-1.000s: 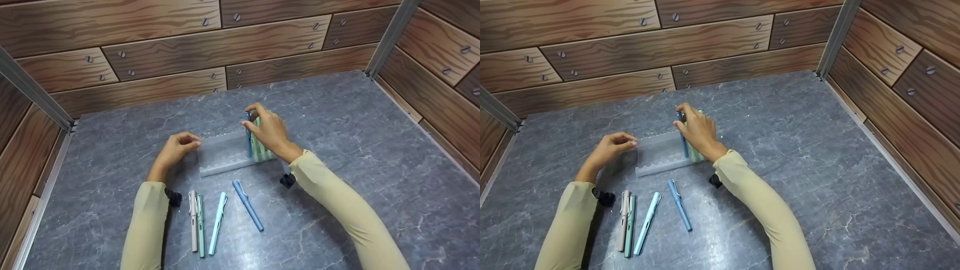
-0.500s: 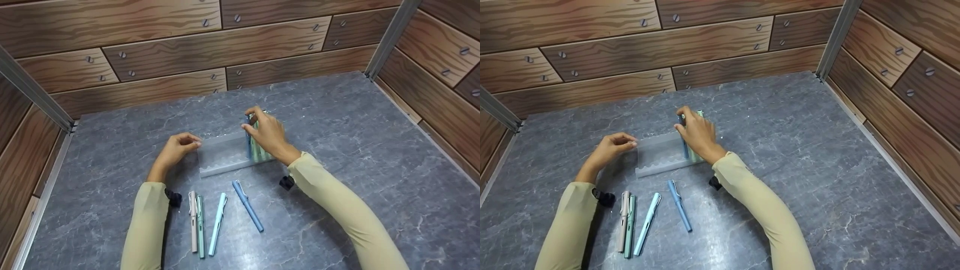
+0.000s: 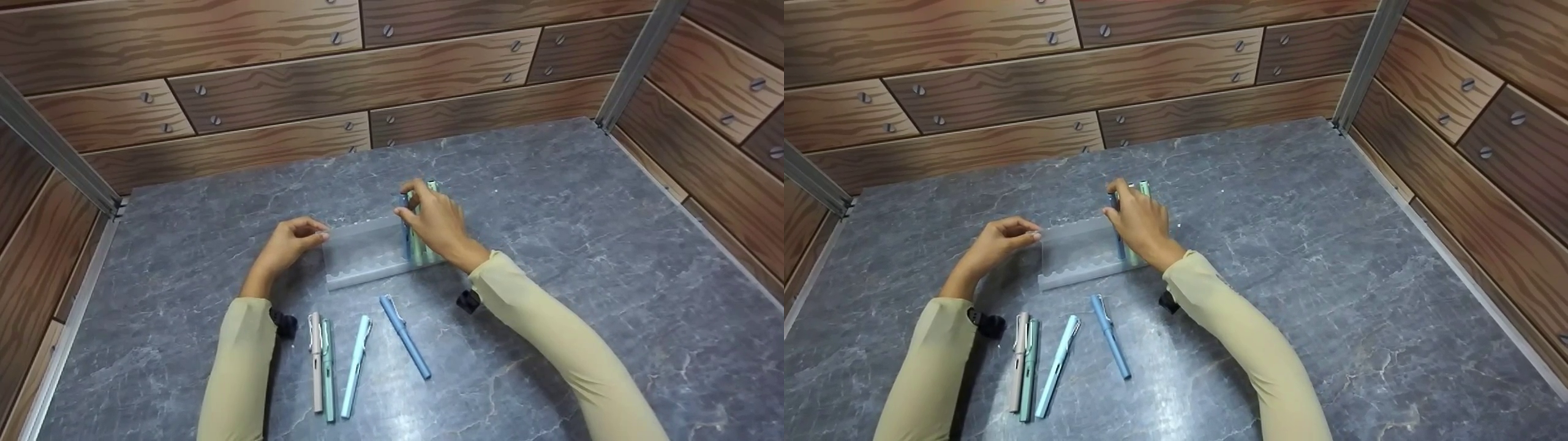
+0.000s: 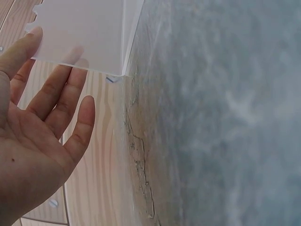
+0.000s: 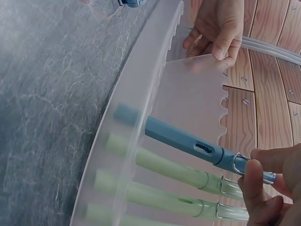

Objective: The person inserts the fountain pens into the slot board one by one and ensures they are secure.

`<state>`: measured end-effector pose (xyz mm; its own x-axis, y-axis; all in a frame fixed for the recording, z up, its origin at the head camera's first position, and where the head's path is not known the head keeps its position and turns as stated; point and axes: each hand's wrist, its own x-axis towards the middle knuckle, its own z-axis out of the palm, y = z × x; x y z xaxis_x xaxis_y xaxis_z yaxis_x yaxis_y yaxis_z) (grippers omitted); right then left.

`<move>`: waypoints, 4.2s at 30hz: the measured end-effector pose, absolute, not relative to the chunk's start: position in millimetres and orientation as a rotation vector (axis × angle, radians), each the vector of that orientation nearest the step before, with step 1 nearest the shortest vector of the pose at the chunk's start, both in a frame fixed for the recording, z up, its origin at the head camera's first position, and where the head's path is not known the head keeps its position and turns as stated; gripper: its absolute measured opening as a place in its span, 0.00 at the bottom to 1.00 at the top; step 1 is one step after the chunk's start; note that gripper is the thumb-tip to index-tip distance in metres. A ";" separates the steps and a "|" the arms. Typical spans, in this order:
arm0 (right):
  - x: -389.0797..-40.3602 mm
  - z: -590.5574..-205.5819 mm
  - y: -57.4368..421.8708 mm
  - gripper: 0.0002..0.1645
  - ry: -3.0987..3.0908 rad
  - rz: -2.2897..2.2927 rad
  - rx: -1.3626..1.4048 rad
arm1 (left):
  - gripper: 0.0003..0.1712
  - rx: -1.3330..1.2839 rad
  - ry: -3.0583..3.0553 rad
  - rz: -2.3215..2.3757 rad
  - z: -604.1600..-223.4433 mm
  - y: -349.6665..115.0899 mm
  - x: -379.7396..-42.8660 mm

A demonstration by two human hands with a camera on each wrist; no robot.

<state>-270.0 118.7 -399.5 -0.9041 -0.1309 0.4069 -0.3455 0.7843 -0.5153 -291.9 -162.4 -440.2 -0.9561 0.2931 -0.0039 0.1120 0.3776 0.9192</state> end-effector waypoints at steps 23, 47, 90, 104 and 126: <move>-270.1 -399.3 127.9 0.30 -2.850 0.842 0.450 | 0.14 0.358 2.433 1.628 -414.8 -157.0 -276.3; -274.5 -401.5 122.1 0.32 -2.921 0.808 0.381 | 0.15 0.367 2.452 1.605 -415.2 -156.4 -274.5; -231.0 -408.7 125.9 0.27 -2.819 0.858 0.826 | 0.13 0.380 2.494 1.603 -445.7 -164.8 -295.5; -217.3 -420.3 130.3 0.28 -3.071 1.239 0.954 | 0.14 0.374 2.502 1.578 -444.7 -165.5 -294.8; -214.7 -434.1 128.2 0.29 -3.266 1.181 1.185 | 0.15 0.395 2.479 1.567 -416.5 -158.9 -275.9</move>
<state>-214.7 128.2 -434.1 -0.6696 -0.6979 -0.2543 -0.3739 0.6125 -0.6965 -275.9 -158.9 -416.5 -0.9481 0.3178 -0.0121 0.1255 0.4087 0.9040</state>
